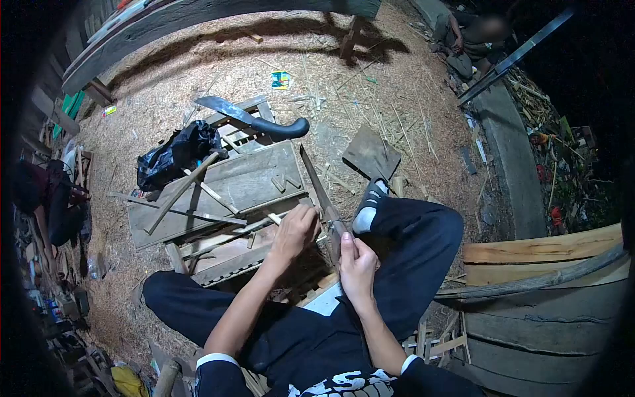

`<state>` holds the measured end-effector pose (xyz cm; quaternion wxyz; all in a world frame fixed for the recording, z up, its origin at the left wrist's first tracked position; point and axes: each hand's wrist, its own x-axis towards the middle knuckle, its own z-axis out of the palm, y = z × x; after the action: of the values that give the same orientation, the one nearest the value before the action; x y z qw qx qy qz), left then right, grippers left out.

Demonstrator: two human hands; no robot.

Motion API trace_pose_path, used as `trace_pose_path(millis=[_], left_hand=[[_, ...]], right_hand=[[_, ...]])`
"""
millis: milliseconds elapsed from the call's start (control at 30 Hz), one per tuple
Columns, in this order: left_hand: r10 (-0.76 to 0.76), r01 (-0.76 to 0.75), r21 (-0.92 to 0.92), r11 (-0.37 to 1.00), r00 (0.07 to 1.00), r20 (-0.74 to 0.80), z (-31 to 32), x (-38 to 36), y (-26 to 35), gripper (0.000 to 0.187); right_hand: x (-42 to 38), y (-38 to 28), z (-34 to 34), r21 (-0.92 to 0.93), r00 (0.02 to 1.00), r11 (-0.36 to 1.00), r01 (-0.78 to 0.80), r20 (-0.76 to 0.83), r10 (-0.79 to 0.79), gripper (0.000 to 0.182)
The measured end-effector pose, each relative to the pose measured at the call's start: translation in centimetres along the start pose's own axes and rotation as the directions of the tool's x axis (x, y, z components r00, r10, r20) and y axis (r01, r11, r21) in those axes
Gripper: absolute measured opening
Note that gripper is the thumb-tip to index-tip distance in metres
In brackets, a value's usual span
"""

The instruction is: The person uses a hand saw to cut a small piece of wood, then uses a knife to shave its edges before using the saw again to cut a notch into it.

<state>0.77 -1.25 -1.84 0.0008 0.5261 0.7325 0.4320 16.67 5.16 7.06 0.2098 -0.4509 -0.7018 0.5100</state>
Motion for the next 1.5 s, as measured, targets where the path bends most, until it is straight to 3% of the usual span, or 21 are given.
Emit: trace_pose_path(millis=[300, 367, 500, 667, 767, 867, 1100, 1167, 1233, 1300, 1500], left_hand=[[-0.010, 0.009, 0.031, 0.999, 1.000, 0.023, 0.3, -0.2, -0.2, 0.026], [-0.012, 0.011, 0.035, 0.999, 0.999, 0.030, 0.3, -0.3, -0.3, 0.026], [-0.014, 0.010, 0.054, 0.998, 0.997, 0.079, 0.1, -0.2, -0.3, 0.027], [-0.004, 0.003, 0.025, 1.000, 0.999, 0.036, 0.2, -0.2, -0.4, 0.032], [-0.004, 0.002, 0.034, 0.999, 0.999, 0.045, 0.1, -0.5, -0.5, 0.033], [0.022, -0.023, 0.034, 0.999, 0.999, 0.041, 0.1, -0.4, -0.1, 0.034], [0.036, -0.037, 0.032, 0.999, 0.999, 0.005, 0.2, -0.4, -0.2, 0.032], [0.039, -0.039, 0.048, 0.998, 0.999, 0.003, 0.0, -0.5, -0.2, 0.029], [0.040, -0.040, 0.070, 0.997, 0.999, 0.007, -0.3, -0.5, -0.1, 0.026], [0.035, -0.029, 0.071, 0.997, 0.995, -0.095, 0.0, -0.2, -0.1, 0.018], [-0.055, 0.062, 0.050, 0.997, 0.991, -0.122, 0.1, 0.0, 0.5, 0.015]], right_hand=[[1.2, 1.0, 0.8, -0.008, 1.000, 1.000, -0.015, 0.019, 0.015, 0.051], [1.3, 1.9, 1.0, -0.039, 0.996, 0.995, 0.091, 0.010, -0.091, 0.055], [1.0, 0.9, 0.8, -0.006, 0.996, 0.997, 0.073, 0.045, -0.072, 0.055], [0.9, 0.5, 0.9, -0.077, 0.993, 0.991, 0.106, 0.052, -0.102, 0.053], [0.3, -1.9, 0.6, -0.069, 0.997, 0.998, -0.011, 0.077, 0.016, 0.052], [0.0, -1.4, 0.7, -0.066, 0.997, 0.996, 0.068, 0.029, -0.066, 0.052], [-0.4, -0.6, 0.5, -0.111, 0.999, 0.994, 0.018, 0.053, -0.012, 0.050], [-0.4, 0.6, 0.7, 0.008, 0.999, 1.000, -0.021, 0.045, 0.021, 0.050], [-0.3, 0.5, 0.9, 0.025, 1.000, 1.000, -0.009, 0.025, 0.008, 0.050], [0.2, 0.4, 1.5, 0.042, 1.000, 0.999, 0.008, 0.008, -0.009, 0.050], [0.9, 1.9, 2.2, 0.126, 1.000, 0.992, -0.014, 0.028, 0.010, 0.048]])
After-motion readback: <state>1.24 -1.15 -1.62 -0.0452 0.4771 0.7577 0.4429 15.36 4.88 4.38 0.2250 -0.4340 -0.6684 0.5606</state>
